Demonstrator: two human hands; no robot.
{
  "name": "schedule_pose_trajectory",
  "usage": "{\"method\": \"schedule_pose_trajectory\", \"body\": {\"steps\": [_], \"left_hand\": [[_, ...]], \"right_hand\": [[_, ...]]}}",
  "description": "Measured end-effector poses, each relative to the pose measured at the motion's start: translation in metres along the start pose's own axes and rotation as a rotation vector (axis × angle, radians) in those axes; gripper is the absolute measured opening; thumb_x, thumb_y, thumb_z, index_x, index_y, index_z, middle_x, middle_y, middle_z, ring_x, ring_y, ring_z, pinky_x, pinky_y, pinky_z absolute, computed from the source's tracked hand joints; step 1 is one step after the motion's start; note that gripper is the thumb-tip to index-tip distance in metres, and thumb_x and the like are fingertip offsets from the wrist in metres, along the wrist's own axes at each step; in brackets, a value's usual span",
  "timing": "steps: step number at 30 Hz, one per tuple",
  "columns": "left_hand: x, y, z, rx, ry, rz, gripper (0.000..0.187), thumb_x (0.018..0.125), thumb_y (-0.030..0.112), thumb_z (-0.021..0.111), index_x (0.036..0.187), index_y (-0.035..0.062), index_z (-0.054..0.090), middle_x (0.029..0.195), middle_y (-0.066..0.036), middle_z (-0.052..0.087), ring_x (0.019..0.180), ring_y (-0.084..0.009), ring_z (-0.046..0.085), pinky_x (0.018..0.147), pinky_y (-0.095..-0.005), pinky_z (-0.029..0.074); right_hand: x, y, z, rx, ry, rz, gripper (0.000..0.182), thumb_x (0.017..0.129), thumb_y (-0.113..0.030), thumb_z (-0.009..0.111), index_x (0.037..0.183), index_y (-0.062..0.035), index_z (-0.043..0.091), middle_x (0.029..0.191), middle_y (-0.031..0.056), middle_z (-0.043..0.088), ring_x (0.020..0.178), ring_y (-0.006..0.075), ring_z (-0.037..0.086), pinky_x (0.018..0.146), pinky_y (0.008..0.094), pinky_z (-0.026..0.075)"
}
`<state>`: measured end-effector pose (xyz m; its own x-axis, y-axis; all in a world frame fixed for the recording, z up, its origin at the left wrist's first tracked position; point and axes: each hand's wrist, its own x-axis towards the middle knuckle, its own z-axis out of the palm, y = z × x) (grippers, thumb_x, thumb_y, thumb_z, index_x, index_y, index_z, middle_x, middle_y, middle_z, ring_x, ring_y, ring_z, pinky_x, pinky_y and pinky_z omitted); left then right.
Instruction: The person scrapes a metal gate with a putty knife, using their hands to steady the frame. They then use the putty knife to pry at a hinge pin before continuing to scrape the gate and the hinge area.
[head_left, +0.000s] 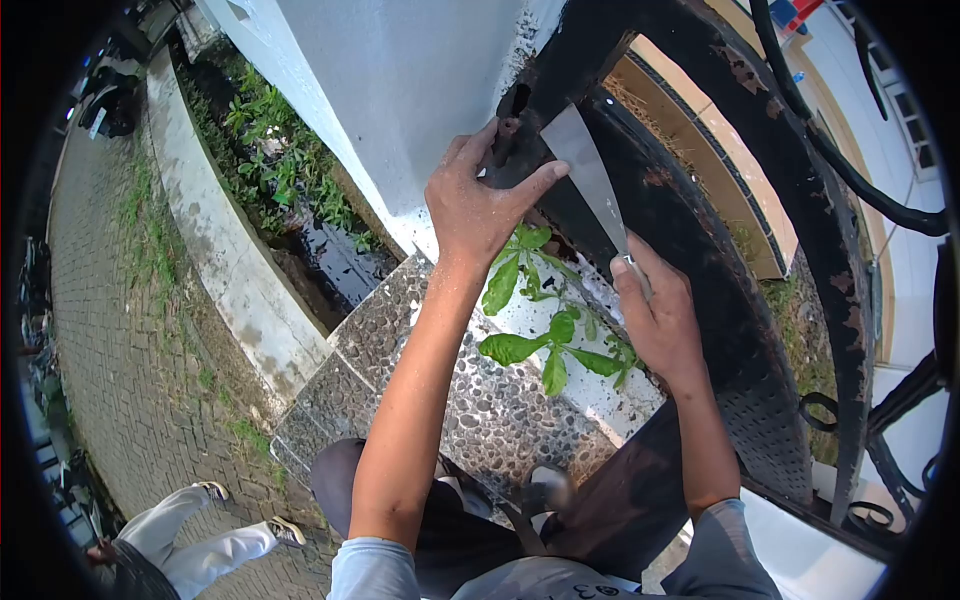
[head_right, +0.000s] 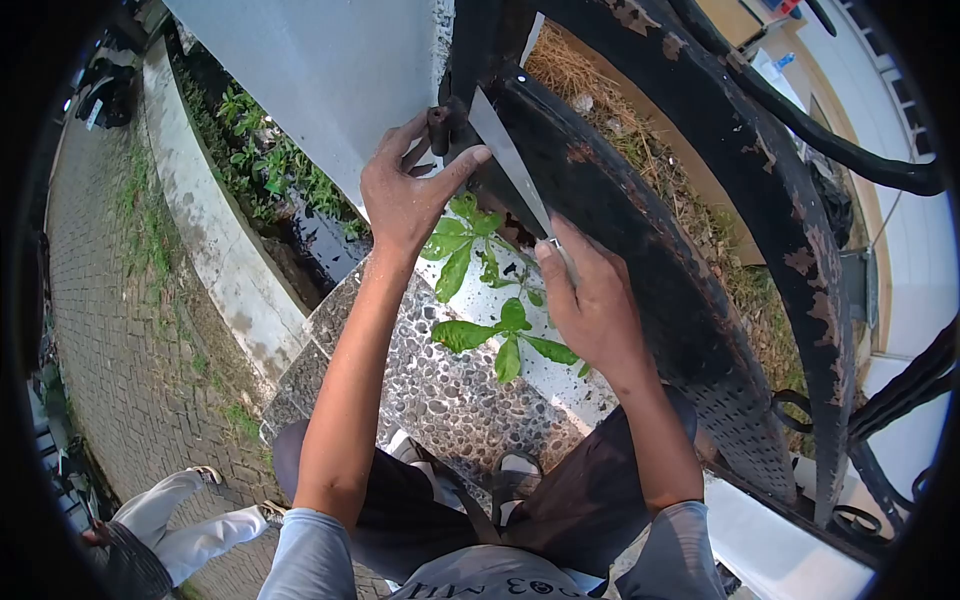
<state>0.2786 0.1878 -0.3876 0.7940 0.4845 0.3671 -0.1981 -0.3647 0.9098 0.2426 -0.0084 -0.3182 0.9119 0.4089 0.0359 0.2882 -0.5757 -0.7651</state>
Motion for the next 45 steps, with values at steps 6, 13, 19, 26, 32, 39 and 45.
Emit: {"method": "schedule_pose_trajectory", "body": {"steps": [6, 13, 19, 26, 32, 39, 45], "left_hand": [[-0.001, -0.001, 0.005, 0.04, 0.077, 0.059, 0.073, 0.062, 0.044, 0.084, 0.109, -0.0073, 0.063, 0.095, -0.015, 0.065, 0.087, -0.0239, 0.067, 0.076, -0.0345, 0.053], [-0.002, -0.001, 0.0, 0.028, 0.014, 0.013, 0.072, 0.064, 0.038, 0.085, 0.114, -0.0074, 0.06, 0.102, -0.015, 0.063, 0.095, -0.0256, 0.065, 0.077, -0.0341, 0.055], [-0.002, -0.005, 0.004, 0.041, 0.065, 0.062, 0.078, 0.062, 0.047, 0.084, 0.111, -0.0087, 0.061, 0.095, -0.015, 0.064, 0.086, -0.024, 0.067, 0.073, -0.0336, 0.053], [-0.004, -0.001, 0.004, 0.102, 0.063, 0.077, 0.077, 0.062, 0.046, 0.084, 0.112, -0.0082, 0.061, 0.095, -0.015, 0.064, 0.085, -0.024, 0.067, 0.073, -0.0341, 0.054], [-0.005, -0.002, 0.003, 0.058, 0.054, 0.048, 0.077, 0.061, 0.045, 0.085, 0.111, -0.0079, 0.061, 0.095, -0.015, 0.064, 0.086, -0.024, 0.067, 0.073, -0.0345, 0.054], [-0.005, -0.002, 0.003, 0.05, 0.061, 0.06, 0.074, 0.061, 0.044, 0.085, 0.111, -0.0064, 0.062, 0.093, -0.014, 0.063, 0.083, -0.0233, 0.066, 0.071, -0.0334, 0.053], [-0.004, 0.0, 0.004, 0.079, 0.069, 0.049, 0.075, 0.061, 0.044, 0.085, 0.111, -0.0072, 0.062, 0.093, -0.014, 0.064, 0.086, -0.0237, 0.066, 0.076, -0.0334, 0.053]], "right_hand": [[0.004, -0.008, 0.004, 0.032, -0.039, 0.147, 0.035, 0.095, -0.018, 0.05, 0.123, 0.0039, 0.053, 0.098, 0.0225, 0.065, 0.081, 0.0267, 0.066, 0.075, 0.0345, 0.048], [-0.003, -0.009, -0.005, 0.068, -0.067, 0.134, 0.035, 0.096, -0.018, 0.048, 0.125, 0.0017, 0.052, 0.09, 0.0198, 0.065, 0.073, 0.0229, 0.063, 0.073, 0.0339, 0.048], [-0.003, -0.021, -0.003, -0.028, -0.048, 0.15, 0.035, 0.096, -0.017, 0.048, 0.125, 0.0019, 0.052, 0.097, 0.0241, 0.064, 0.085, 0.0296, 0.065, 0.079, 0.0353, 0.047], [0.0, -0.02, 0.008, -0.048, -0.008, 0.113, 0.034, 0.095, -0.015, 0.049, 0.124, 0.0023, 0.052, 0.1, 0.0262, 0.063, 0.092, 0.0354, 0.065, 0.079, 0.0373, 0.047], [0.0, -0.005, 0.017, -0.053, 0.056, 0.02, 0.034, 0.095, -0.015, 0.049, 0.125, -0.0006, 0.053, 0.086, 0.0186, 0.064, 0.071, 0.0221, 0.061, 0.071, 0.0336, 0.047], [0.004, 0.01, 0.006, 0.31, -0.133, 0.272, 0.036, 0.096, -0.019, 0.05, 0.127, -0.0003, 0.052, 0.068, 0.0041, 0.053, 0.058, 0.0092, 0.05, 0.056, 0.0276, 0.043], [-0.002, 0.004, 0.005, 0.042, -0.053, 0.093, 0.037, 0.096, -0.02, 0.05, 0.125, 0.0036, 0.051, 0.08, 0.0137, 0.062, 0.066, 0.0182, 0.058, 0.067, 0.0322, 0.047]]}}
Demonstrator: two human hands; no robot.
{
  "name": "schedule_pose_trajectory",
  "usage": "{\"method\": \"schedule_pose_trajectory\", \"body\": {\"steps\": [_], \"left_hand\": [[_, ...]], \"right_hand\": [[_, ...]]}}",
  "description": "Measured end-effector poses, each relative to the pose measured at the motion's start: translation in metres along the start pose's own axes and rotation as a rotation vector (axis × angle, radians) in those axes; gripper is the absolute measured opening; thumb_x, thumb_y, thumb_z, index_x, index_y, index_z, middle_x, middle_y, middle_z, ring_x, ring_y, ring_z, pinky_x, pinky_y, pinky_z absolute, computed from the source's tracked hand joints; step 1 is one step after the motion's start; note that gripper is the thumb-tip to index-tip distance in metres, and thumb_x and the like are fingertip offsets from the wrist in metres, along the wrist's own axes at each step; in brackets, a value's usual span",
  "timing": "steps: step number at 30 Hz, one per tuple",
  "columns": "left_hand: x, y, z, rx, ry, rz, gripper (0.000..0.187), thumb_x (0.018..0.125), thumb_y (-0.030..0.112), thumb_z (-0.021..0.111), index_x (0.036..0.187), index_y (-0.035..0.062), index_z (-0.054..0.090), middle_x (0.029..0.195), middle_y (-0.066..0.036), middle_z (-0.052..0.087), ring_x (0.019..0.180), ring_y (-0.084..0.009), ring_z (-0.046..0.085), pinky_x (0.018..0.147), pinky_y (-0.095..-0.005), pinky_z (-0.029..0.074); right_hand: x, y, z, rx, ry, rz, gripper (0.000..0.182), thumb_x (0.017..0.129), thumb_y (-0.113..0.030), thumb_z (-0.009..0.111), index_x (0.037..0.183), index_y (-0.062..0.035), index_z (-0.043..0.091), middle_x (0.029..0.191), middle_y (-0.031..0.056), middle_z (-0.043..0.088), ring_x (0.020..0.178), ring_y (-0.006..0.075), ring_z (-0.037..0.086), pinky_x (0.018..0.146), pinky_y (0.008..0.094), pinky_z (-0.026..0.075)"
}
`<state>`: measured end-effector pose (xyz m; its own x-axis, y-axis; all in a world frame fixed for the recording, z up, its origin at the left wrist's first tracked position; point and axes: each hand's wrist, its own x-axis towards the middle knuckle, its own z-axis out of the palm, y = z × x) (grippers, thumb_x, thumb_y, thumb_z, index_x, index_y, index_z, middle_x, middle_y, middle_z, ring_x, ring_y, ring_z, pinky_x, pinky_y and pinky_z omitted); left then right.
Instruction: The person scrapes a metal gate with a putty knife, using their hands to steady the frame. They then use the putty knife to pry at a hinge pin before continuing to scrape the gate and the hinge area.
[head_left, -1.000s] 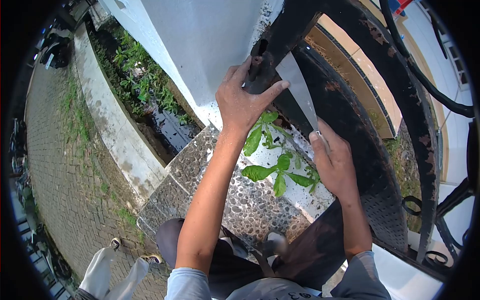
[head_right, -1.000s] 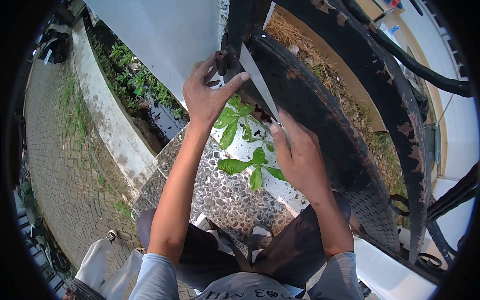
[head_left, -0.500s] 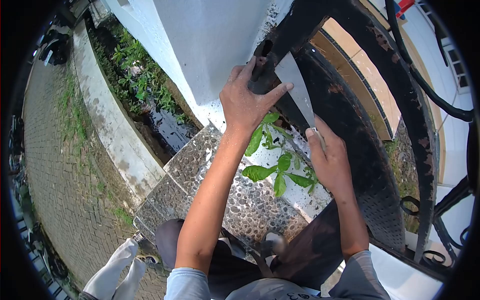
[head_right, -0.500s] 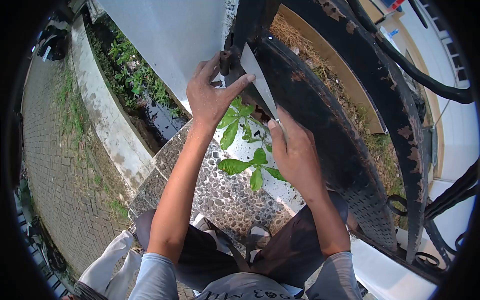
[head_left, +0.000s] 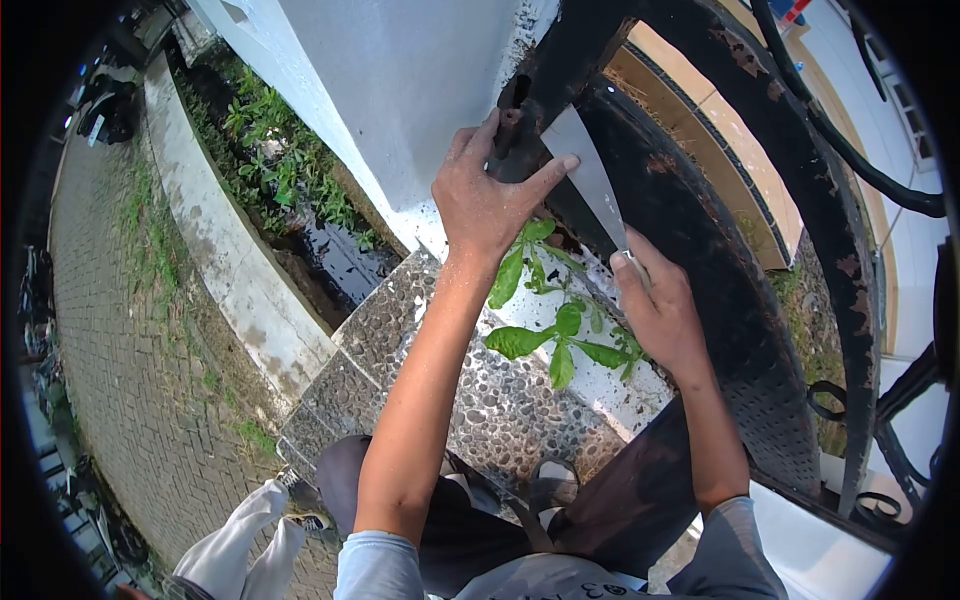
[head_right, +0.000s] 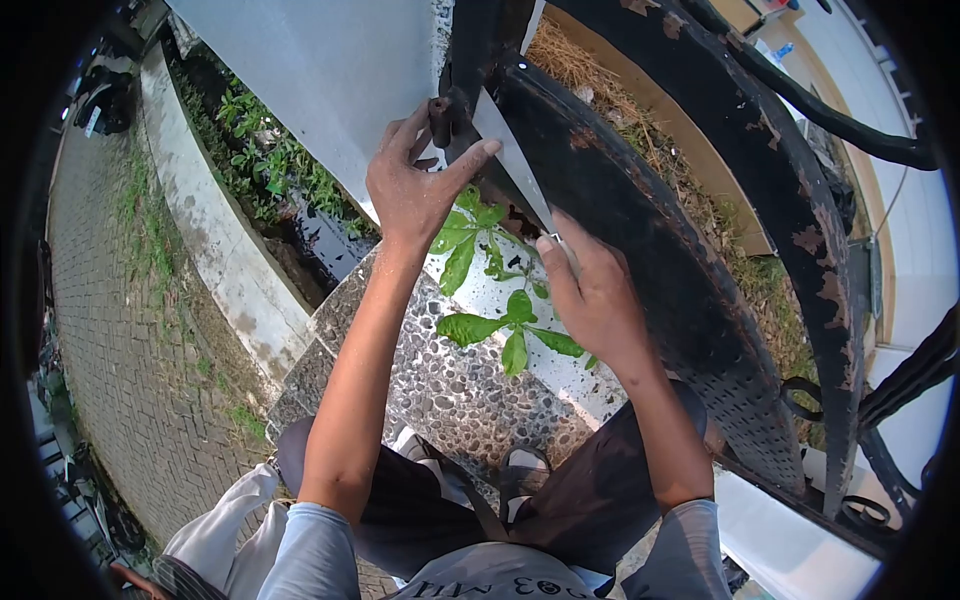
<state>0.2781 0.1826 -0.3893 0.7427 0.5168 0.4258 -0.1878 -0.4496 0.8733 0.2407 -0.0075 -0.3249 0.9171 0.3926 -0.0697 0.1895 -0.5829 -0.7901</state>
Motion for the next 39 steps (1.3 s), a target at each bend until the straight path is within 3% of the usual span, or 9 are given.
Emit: {"method": "schedule_pose_trajectory", "body": {"steps": [3, 6, 13, 19, 21, 24, 31, 36, 39], "left_hand": [[-0.002, -0.006, 0.001, 0.025, 0.004, 0.023, 0.076, 0.061, 0.043, 0.085, 0.112, -0.0081, 0.061, 0.095, -0.014, 0.064, 0.088, -0.0241, 0.066, 0.077, -0.0332, 0.053], [-0.001, -0.007, 0.0, 0.006, 0.001, 0.031, 0.076, 0.062, 0.043, 0.084, 0.113, -0.0083, 0.061, 0.096, -0.014, 0.064, 0.088, -0.0246, 0.066, 0.077, -0.0336, 0.053], [0.0, -0.001, -0.003, -0.013, -0.066, -0.006, 0.073, 0.067, 0.036, 0.084, 0.119, -0.0071, 0.057, 0.106, -0.017, 0.062, 0.101, -0.0289, 0.064, 0.079, -0.0352, 0.055], [-0.001, -0.002, -0.003, 0.015, -0.06, 0.022, 0.074, 0.067, 0.037, 0.084, 0.12, -0.0072, 0.057, 0.107, -0.017, 0.061, 0.103, -0.0293, 0.064, 0.076, -0.034, 0.056], [-0.001, -0.003, 0.0, 0.011, -0.024, 0.035, 0.074, 0.065, 0.039, 0.084, 0.118, -0.0066, 0.059, 0.1, -0.015, 0.063, 0.092, -0.0257, 0.065, 0.076, -0.0344, 0.054], [-0.001, -0.003, -0.002, 0.026, -0.031, 0.006, 0.075, 0.064, 0.041, 0.083, 0.118, -0.0062, 0.059, 0.097, -0.014, 0.063, 0.087, -0.0239, 0.066, 0.076, -0.0343, 0.053], [0.0, -0.001, -0.004, 0.042, -0.076, 0.014, 0.076, 0.068, 0.038, 0.083, 0.122, -0.007, 0.055, 0.108, -0.017, 0.061, 0.103, -0.0288, 0.063, 0.075, -0.0335, 0.056], [-0.002, -0.001, -0.003, 0.047, -0.069, 0.031, 0.076, 0.068, 0.038, 0.082, 0.122, -0.0071, 0.055, 0.108, -0.016, 0.061, 0.103, -0.0284, 0.064, 0.074, -0.0332, 0.056], [-0.002, 0.0, -0.004, 0.047, -0.06, 0.015, 0.074, 0.067, 0.04, 0.082, 0.119, -0.0063, 0.058, 0.101, -0.015, 0.062, 0.092, -0.026, 0.065, 0.074, -0.0338, 0.054]], "right_hand": [[0.0, -0.003, 0.002, -0.072, 0.023, -0.015, 0.036, 0.096, -0.019, 0.049, 0.125, 0.003, 0.051, 0.087, 0.0186, 0.064, 0.072, 0.023, 0.061, 0.073, 0.0345, 0.048], [0.004, 0.002, 0.009, -0.031, 0.05, -0.055, 0.037, 0.096, -0.02, 0.049, 0.125, 0.0027, 0.052, 0.083, 0.0152, 0.063, 0.071, 0.0197, 0.06, 0.072, 0.0338, 0.048], [0.01, 0.013, -0.005, 0.362, -0.185, 0.344, 0.037, 0.096, -0.021, 0.05, 0.125, 0.0021, 0.052, 0.081, 0.0096, 0.06, 0.073, 0.0153, 0.058, 0.073, 0.0321, 0.047], [0.0, 0.002, 0.005, 0.015, -0.006, -0.018, 0.037, 0.096, -0.019, 0.048, 0.124, 0.0033, 0.052, 0.102, 0.0237, 0.064, 0.096, 0.0343, 0.063, 0.084, 0.0366, 0.047], [0.004, 0.002, 0.01, 0.018, 0.004, -0.041, 0.036, 0.095, -0.019, 0.048, 0.124, 0.0035, 0.052, 0.108, 0.0275, 0.061, 0.104, 0.0395, 0.06, 0.087, 0.0377, 0.046], [0.003, 0.004, 0.019, -0.013, 0.069, -0.064, 0.036, 0.096, -0.018, 0.047, 0.125, 0.0026, 0.052, 0.107, 0.0263, 0.062, 0.102, 0.0374, 0.062, 0.086, 0.0373, 0.046], [0.013, 0.011, 0.001, 0.237, -0.197, 0.313, 0.039, 0.096, -0.019, 0.047, 0.127, 0.0043, 0.049, 0.11, 0.0261, 0.061, 0.106, 0.0361, 0.06, 0.089, 0.0377, 0.045], [-0.002, 0.015, 0.014, -0.013, 0.061, -0.133, 0.039, 0.097, -0.019, 0.047, 0.127, 0.0049, 0.049, 0.111, 0.0245, 0.062, 0.107, 0.0333, 0.061, 0.09, 0.0367, 0.045], [0.003, 0.013, 0.023, -0.02, 0.075, -0.083, 0.039, 0.097, -0.02, 0.048, 0.126, 0.0051, 0.049, 0.111, 0.0239, 0.062, 0.106, 0.0321, 0.061, 0.089, 0.0363, 0.045]]}}
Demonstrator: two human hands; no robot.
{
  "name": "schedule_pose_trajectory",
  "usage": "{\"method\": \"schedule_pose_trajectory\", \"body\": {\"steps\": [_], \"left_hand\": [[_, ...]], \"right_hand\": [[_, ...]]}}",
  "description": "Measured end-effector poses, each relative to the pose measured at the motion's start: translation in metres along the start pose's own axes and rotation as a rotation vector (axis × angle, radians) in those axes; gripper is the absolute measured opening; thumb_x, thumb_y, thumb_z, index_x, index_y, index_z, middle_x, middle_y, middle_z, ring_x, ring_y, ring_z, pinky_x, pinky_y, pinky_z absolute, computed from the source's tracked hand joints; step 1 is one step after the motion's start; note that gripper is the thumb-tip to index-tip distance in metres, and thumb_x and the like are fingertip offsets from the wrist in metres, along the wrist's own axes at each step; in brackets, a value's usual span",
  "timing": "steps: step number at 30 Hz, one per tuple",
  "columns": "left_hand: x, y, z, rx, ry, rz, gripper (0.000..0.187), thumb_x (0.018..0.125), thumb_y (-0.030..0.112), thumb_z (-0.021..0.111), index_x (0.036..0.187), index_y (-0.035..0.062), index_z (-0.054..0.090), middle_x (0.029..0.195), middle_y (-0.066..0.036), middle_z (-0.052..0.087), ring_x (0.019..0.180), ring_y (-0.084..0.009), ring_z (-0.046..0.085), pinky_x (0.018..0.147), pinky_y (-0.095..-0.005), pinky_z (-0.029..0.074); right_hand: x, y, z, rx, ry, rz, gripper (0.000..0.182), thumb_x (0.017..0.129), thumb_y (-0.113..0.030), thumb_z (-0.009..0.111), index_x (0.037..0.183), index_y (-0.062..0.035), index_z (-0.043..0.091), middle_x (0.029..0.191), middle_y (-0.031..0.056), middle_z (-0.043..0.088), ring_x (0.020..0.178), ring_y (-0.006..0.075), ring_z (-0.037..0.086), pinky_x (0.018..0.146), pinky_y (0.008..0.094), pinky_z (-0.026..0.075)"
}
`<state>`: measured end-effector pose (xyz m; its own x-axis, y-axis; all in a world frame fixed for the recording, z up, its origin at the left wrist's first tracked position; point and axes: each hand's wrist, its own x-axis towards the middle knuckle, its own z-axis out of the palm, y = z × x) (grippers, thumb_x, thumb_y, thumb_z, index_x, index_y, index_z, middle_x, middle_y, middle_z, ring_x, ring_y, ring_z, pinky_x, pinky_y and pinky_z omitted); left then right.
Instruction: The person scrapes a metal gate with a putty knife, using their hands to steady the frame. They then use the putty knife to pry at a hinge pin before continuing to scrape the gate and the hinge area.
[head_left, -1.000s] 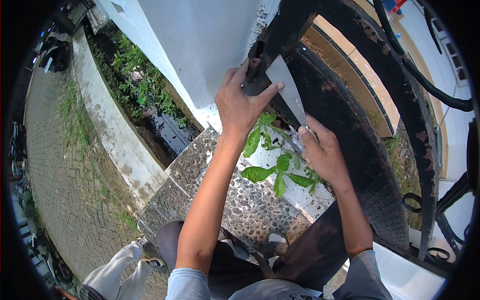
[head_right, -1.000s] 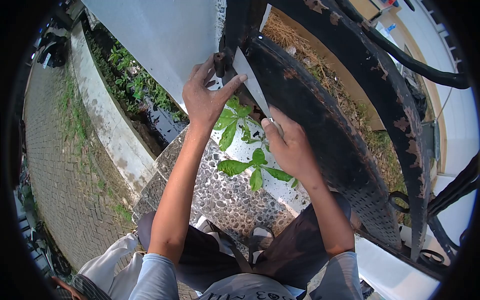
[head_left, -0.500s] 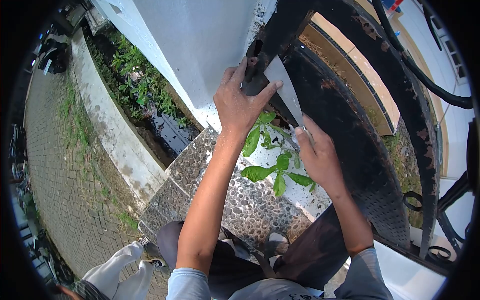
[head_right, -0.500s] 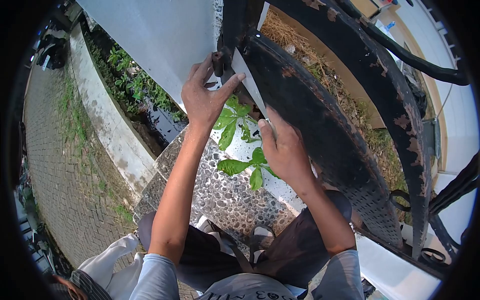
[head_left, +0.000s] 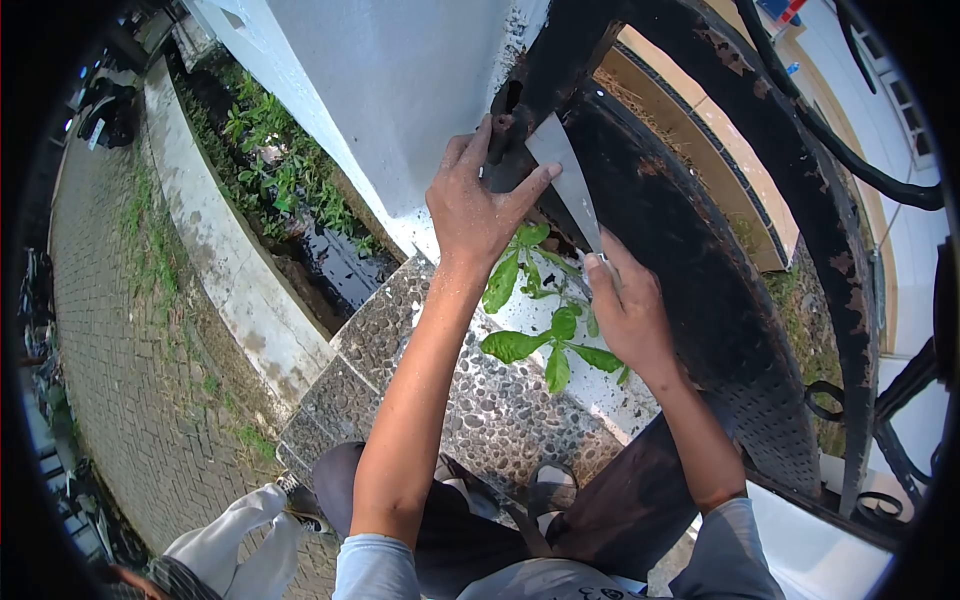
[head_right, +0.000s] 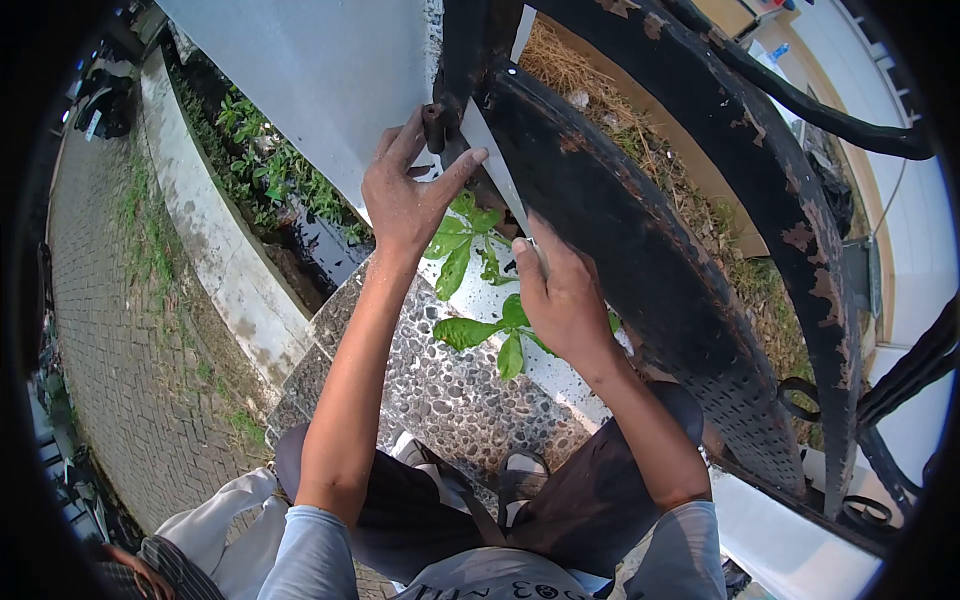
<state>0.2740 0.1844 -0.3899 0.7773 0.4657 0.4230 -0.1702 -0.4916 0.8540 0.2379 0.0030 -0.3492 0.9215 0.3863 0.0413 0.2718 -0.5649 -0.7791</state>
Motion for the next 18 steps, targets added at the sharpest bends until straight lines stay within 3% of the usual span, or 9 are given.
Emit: {"method": "schedule_pose_trajectory", "body": {"steps": [4, 5, 7, 10, 14, 16, 18], "left_hand": [[0.0, -0.002, 0.002, -0.014, 0.033, 0.0, 0.072, 0.066, 0.04, 0.082, 0.117, -0.0058, 0.059, 0.097, -0.014, 0.063, 0.086, -0.0246, 0.066, 0.075, -0.0338, 0.053], [-0.001, -0.002, 0.003, -0.007, 0.018, -0.002, 0.073, 0.067, 0.04, 0.082, 0.119, -0.0063, 0.058, 0.101, -0.015, 0.062, 0.092, -0.0263, 0.065, 0.075, -0.0338, 0.054], [0.002, 0.0, 0.001, 0.011, -0.01, 0.001, 0.075, 0.069, 0.039, 0.081, 0.123, -0.0073, 0.055, 0.108, -0.017, 0.061, 0.103, -0.0296, 0.063, 0.074, -0.0337, 0.056], [0.001, 0.001, 0.006, -0.023, 0.074, 0.017, 0.072, 0.067, 0.04, 0.082, 0.117, -0.0059, 0.059, 0.097, -0.014, 0.063, 0.087, -0.0248, 0.066, 0.076, -0.0338, 0.052], [0.0, -0.004, 0.004, -0.025, 0.032, 0.021, 0.073, 0.068, 0.04, 0.081, 0.119, -0.0066, 0.057, 0.101, -0.015, 0.062, 0.093, -0.0267, 0.065, 0.076, -0.0337, 0.053], [0.0, -0.002, 0.001, -0.025, -0.012, 0.003, 0.076, 0.07, 0.039, 0.081, 0.123, -0.0078, 0.054, 0.108, -0.018, 0.061, 0.103, -0.0301, 0.063, 0.073, -0.0336, 0.057], [-0.002, -0.002, 0.001, -0.016, -0.023, -0.008, 0.076, 0.07, 0.039, 0.081, 0.123, -0.0081, 0.054, 0.108, -0.018, 0.061, 0.103, -0.0302, 0.063, 0.074, -0.0336, 0.056]], "right_hand": [[0.0, 0.019, 0.003, 0.251, -0.093, 0.217, 0.038, 0.096, -0.019, 0.048, 0.126, 0.0052, 0.05, 0.112, 0.0243, 0.062, 0.108, 0.0329, 0.06, 0.09, 0.0365, 0.045], [0.003, 0.018, -0.005, 0.352, -0.158, 0.361, 0.038, 0.096, -0.019, 0.048, 0.126, 0.0052, 0.05, 0.113, 0.0247, 0.061, 0.109, 0.0333, 0.06, 0.09, 0.0366, 0.045], [0.005, 0.014, -0.012, 0.375, -0.186, 0.419, 0.038, 0.096, -0.019, 0.048, 0.126, 0.005, 0.05, 0.111, 0.0233, 0.062, 0.106, 0.0318, 0.061, 0.089, 0.0362, 0.045], [0.0, 0.011, -0.008, 0.14, -0.072, 0.123, 0.039, 0.096, -0.02, 0.049, 0.126, 0.0048, 0.05, 0.099, 0.0164, 0.065, 0.091, 0.0239, 0.063, 0.082, 0.0335, 0.047], [0.004, 0.014, -0.001, -0.059, 0.06, -0.207, 0.04, 0.097, -0.021, 0.048, 0.128, 0.0046, 0.049, 0.085, 0.0086, 0.062, 0.072, 0.0126, 0.055, 0.071, 0.0291, 0.047], [0.006, 0.011, 0.0, 0.033, -0.004, -0.085, 0.04, 0.097, -0.021, 0.047, 0.128, 0.0046, 0.049, 0.085, 0.0102, 0.062, 0.071, 0.0121, 0.053, 0.07, 0.0291, 0.046], [0.004, 0.003, -0.01, 0.196, -0.128, 0.165, 0.04, 0.097, -0.021, 0.046, 0.128, 0.0045, 0.049, 0.089, 0.0141, 0.064, 0.072, 0.0141, 0.055, 0.072, 0.0305, 0.046]]}}
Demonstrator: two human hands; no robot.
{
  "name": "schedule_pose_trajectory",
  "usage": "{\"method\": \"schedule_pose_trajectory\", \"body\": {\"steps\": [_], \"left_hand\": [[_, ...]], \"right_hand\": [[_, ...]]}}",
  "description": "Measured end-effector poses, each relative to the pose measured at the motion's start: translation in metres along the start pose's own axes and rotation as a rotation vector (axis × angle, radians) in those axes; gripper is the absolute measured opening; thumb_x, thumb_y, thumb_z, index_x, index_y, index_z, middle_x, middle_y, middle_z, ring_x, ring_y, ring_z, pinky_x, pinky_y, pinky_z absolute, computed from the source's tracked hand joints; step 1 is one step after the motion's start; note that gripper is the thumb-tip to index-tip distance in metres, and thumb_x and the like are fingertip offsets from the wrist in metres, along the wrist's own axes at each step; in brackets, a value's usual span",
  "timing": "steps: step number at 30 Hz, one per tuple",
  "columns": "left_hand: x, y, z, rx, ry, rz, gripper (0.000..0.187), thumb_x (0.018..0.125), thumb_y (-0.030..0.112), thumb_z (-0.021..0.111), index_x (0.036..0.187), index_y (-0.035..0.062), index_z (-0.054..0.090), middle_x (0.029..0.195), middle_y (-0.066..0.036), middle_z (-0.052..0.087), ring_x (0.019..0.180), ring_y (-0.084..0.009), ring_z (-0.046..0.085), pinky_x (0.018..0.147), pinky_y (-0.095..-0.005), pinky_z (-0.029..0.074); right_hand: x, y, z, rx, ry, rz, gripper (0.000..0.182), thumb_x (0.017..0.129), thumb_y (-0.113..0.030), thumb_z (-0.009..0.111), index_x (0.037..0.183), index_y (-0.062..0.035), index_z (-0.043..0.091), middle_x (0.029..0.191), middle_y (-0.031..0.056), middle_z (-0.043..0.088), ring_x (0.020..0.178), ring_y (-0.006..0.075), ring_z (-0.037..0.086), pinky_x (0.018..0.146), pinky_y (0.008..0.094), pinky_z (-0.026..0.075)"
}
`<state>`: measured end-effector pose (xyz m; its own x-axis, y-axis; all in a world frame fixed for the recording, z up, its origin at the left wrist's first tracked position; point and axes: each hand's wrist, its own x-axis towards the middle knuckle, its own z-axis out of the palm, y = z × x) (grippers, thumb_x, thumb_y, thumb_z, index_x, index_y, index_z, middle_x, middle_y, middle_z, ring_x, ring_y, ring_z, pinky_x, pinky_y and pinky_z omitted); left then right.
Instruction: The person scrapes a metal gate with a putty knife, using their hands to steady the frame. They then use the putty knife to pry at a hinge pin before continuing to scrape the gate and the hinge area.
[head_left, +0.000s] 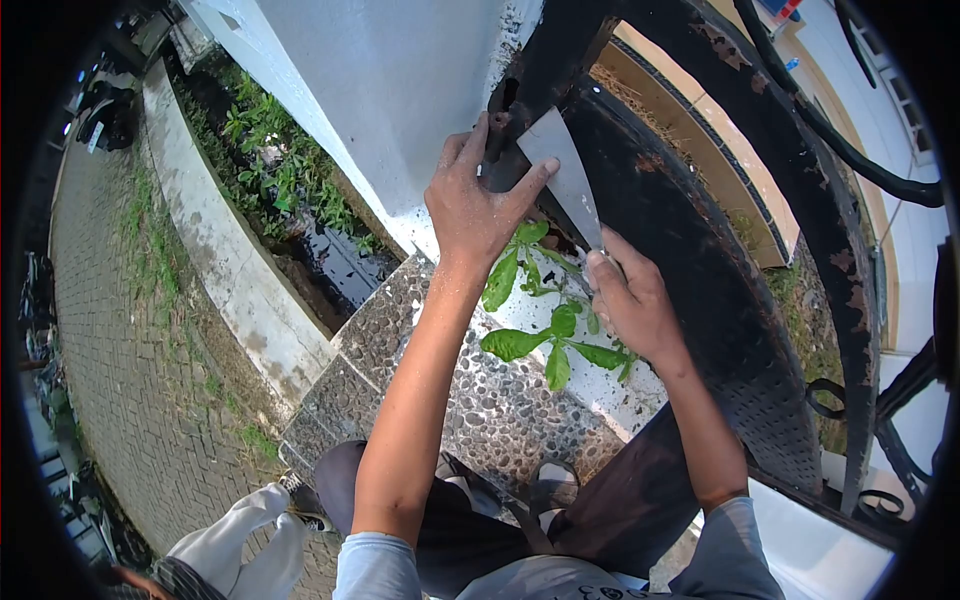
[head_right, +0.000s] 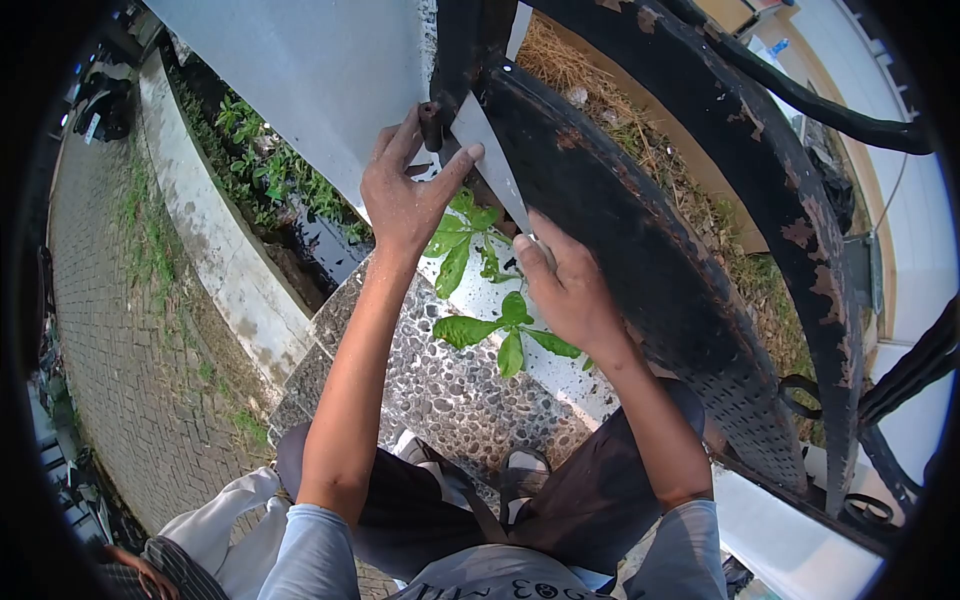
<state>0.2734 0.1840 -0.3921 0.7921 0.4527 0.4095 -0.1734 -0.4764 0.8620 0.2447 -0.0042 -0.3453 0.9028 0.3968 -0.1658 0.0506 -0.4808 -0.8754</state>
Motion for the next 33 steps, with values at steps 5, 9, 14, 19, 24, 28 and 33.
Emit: {"method": "schedule_pose_trajectory", "body": {"steps": [5, 9, 14, 19, 24, 28, 33], "left_hand": [[0.003, 0.003, -0.001, -0.009, 0.015, 0.001, 0.075, 0.07, 0.038, 0.081, 0.123, -0.0083, 0.054, 0.107, -0.018, 0.061, 0.103, -0.0295, 0.063, 0.075, -0.0336, 0.056], [0.004, 0.004, 0.001, -0.013, 0.033, -0.017, 0.074, 0.069, 0.038, 0.081, 0.121, -0.0083, 0.055, 0.106, -0.017, 0.062, 0.101, -0.0285, 0.064, 0.074, -0.0336, 0.056], [0.006, 0.009, -0.001, -0.032, 0.026, -0.061, 0.07, 0.07, 0.037, 0.081, 0.119, -0.0084, 0.057, 0.104, -0.017, 0.063, 0.099, -0.0277, 0.065, 0.074, -0.0328, 0.056], [0.006, 0.011, 0.0, -0.028, 0.048, -0.053, 0.067, 0.071, 0.036, 0.081, 0.117, -0.0069, 0.059, 0.103, -0.017, 0.063, 0.099, -0.028, 0.065, 0.075, -0.0335, 0.057], [0.008, 0.005, 0.005, -0.09, 0.088, -0.064, 0.066, 0.067, 0.04, 0.082, 0.11, -0.0058, 0.062, 0.096, -0.015, 0.064, 0.088, -0.0254, 0.066, 0.074, -0.0343, 0.054], [0.006, 0.005, 0.005, -0.061, 0.105, -0.062, 0.066, 0.065, 0.043, 0.083, 0.106, -0.0051, 0.064, 0.091, -0.014, 0.064, 0.083, -0.0243, 0.067, 0.074, -0.0343, 0.053], [0.006, 0.0, 0.006, -0.076, 0.114, -0.032, 0.065, 0.064, 0.043, 0.083, 0.105, -0.0035, 0.065, 0.091, -0.014, 0.064, 0.084, -0.0235, 0.066, 0.075, -0.0342, 0.052]], "right_hand": [[-0.008, -0.002, -0.004, -0.007, -0.009, 0.043, 0.04, 0.097, -0.021, 0.046, 0.128, 0.0042, 0.049, 0.095, 0.0178, 0.065, 0.075, 0.0176, 0.058, 0.075, 0.0324, 0.047], [-0.007, 0.003, -0.002, -0.052, 0.035, -0.076, 0.039, 0.097, -0.02, 0.046, 0.128, 0.0051, 0.048, 0.102, 0.0207, 0.064, 0.086, 0.0233, 0.063, 0.079, 0.033, 0.047], [-0.006, -0.007, 0.0, -0.057, 0.073, -0.144, 0.038, 0.097, -0.017, 0.047, 0.127, 0.006, 0.048, 0.108, 0.0234, 0.063, 0.097, 0.0292, 0.065, 0.083, 0.034, 0.047], [0.0, -0.004, 0.002, 0.028, 0.021, -0.035, 0.037, 0.097, -0.015, 0.046, 0.126, 0.0068, 0.048, 0.109, 0.0251, 0.063, 0.098, 0.0305, 0.064, 0.084, 0.0348, 0.047], [0.0, -0.01, -0.005, 0.152, -0.035, 0.102, 0.035, 0.096, -0.015, 0.048, 0.125, 0.005, 0.051, 0.099, 0.0201, 0.063, 0.085, 0.025, 0.064, 0.075, 0.0321, 0.048], [-0.003, -0.008, -0.002, -0.21, 0.169, -0.273, 0.034, 0.096, -0.017, 0.049, 0.125, 0.0007, 0.053, 0.081, 0.0084, 0.059, 0.065, 0.0136, 0.057, 0.063, 0.0285, 0.047], [-0.001, -0.012, -0.01, -0.055, 0.035, 0.023, 0.035, 0.095, -0.014, 0.049, 0.125, 0.0041, 0.051, 0.095, 0.0175, 0.064, 0.078, 0.0216, 0.063, 0.072, 0.0313, 0.048]]}}
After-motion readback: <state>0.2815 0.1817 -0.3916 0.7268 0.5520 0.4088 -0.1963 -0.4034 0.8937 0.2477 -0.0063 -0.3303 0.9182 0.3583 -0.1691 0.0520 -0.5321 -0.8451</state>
